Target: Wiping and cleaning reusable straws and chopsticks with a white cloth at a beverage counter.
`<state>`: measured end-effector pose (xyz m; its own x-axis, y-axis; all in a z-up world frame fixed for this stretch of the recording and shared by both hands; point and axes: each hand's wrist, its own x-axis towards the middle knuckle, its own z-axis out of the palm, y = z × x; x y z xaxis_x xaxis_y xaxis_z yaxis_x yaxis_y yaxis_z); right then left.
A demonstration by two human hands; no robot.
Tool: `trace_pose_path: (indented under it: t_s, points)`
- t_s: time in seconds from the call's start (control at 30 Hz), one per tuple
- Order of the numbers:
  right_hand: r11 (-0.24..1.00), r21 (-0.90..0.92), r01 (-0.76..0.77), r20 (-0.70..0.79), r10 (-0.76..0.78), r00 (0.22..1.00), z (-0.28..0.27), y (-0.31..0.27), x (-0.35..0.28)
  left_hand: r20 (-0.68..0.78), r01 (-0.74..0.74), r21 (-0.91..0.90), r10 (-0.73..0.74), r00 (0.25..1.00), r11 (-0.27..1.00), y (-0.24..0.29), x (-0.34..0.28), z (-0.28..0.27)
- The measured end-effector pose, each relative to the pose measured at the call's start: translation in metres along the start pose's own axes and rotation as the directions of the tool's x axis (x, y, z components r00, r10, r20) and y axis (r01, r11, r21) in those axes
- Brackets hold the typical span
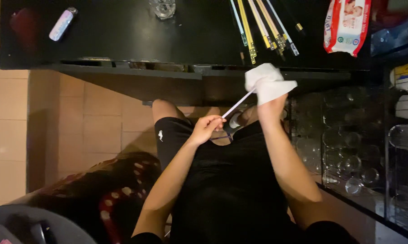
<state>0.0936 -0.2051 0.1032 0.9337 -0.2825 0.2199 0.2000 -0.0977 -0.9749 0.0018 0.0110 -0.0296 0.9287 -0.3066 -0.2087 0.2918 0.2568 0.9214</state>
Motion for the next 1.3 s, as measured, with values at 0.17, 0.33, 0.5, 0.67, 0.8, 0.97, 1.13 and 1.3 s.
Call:
trace_pose_path:
  t_s: [0.17, 0.33, 0.5, 0.67, 0.8, 0.97, 1.13, 1.3]
  points:
    - [0.988, -0.154, -0.008, 0.27, 0.05, 0.962, 0.015, 0.016, -0.047, 0.017, -0.043, 0.148, 0.04, 0.999, 0.988, 0.004, -0.002, -0.001]
    - [0.974, -0.116, -0.193, 0.491, 0.226, 0.841, 0.019, 0.056, -0.092, -0.05, -0.05, 0.107, 0.056, 0.997, 0.993, -0.025, -0.001, -0.013]
    - [0.978, -0.109, -0.18, 0.35, 0.207, 0.914, 0.005, 0.02, -0.04, -0.027, -0.069, 0.182, 0.076, 0.997, 0.981, 0.012, -0.003, 0.006]
    - [0.878, 0.446, -0.173, 0.06, 0.164, 0.985, -0.039, 0.018, 0.018, 0.001, 0.012, 0.012, -0.012, 1.0, 1.0, 0.004, -0.001, 0.005]
    - [0.809, 0.58, -0.095, 0.026, 0.099, 0.995, -0.076, -0.025, 0.036, -0.008, -0.09, 0.127, 0.092, 0.996, 0.988, 0.011, 0.0, 0.001]
    - [0.727, 0.682, -0.076, 0.124, -0.013, 0.992, -0.09, -0.02, 0.013, -0.249, -0.078, -0.014, 0.072, 0.966, 0.997, 0.053, 0.019, 0.011]
    - [0.681, 0.532, -0.504, 0.253, 0.441, 0.861, -0.049, 0.008, -0.063, -0.46, -0.146, 0.19, 0.219, 0.861, 0.971, 0.107, 0.057, 0.032]
    - [0.65, 0.393, -0.651, 0.443, 0.486, 0.753, -0.024, 0.008, -0.115, -0.517, -0.173, 0.201, 0.254, 0.817, 0.964, 0.13, 0.089, 0.032]
